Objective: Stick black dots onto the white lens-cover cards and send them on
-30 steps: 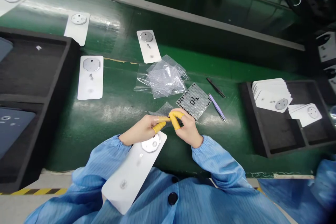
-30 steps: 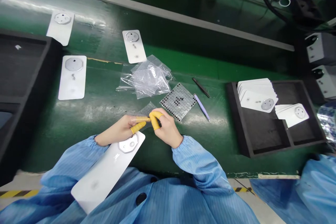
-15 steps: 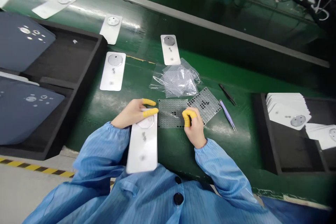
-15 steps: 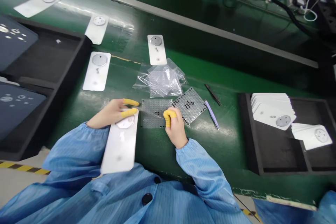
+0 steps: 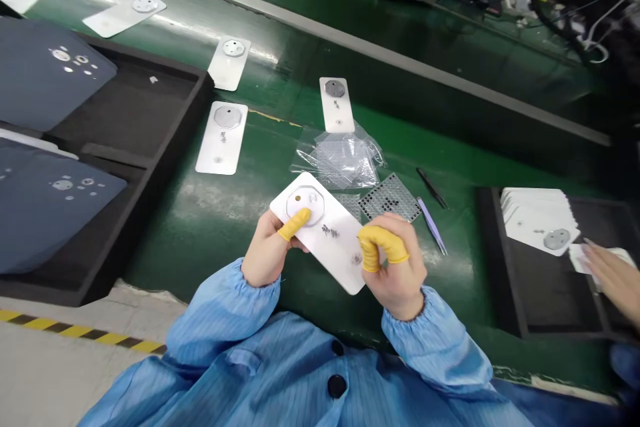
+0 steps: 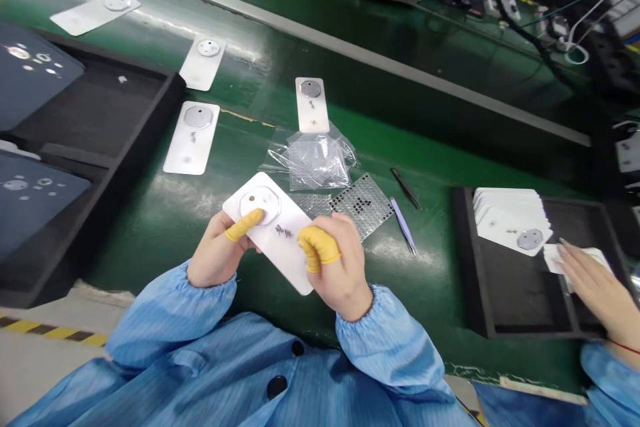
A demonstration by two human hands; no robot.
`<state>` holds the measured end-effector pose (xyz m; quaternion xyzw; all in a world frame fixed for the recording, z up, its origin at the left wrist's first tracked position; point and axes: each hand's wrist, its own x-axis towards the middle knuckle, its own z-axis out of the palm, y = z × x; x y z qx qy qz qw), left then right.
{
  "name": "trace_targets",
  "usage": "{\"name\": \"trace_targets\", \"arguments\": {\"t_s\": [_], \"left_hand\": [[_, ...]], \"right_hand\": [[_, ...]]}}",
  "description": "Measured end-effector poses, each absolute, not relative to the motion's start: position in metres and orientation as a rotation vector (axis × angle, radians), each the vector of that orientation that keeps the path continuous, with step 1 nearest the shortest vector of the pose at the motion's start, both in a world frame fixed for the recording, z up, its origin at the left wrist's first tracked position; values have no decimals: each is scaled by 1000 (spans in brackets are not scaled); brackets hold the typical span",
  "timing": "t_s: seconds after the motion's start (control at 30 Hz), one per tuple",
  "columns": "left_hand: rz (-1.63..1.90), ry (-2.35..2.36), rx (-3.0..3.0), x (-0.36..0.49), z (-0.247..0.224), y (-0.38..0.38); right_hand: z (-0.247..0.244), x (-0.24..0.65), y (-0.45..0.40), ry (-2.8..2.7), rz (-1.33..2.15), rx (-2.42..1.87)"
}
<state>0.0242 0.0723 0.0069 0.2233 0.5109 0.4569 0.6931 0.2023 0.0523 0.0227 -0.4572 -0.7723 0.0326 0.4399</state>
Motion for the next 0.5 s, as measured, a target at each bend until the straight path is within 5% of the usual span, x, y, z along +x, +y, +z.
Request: {"name": "trace_targets", "arguments": {"t_s": [0.5], "left_hand": [[980, 1097, 676, 38, 31, 54]], "right_hand": [[24, 211, 33, -2307, 81, -1090]]}}
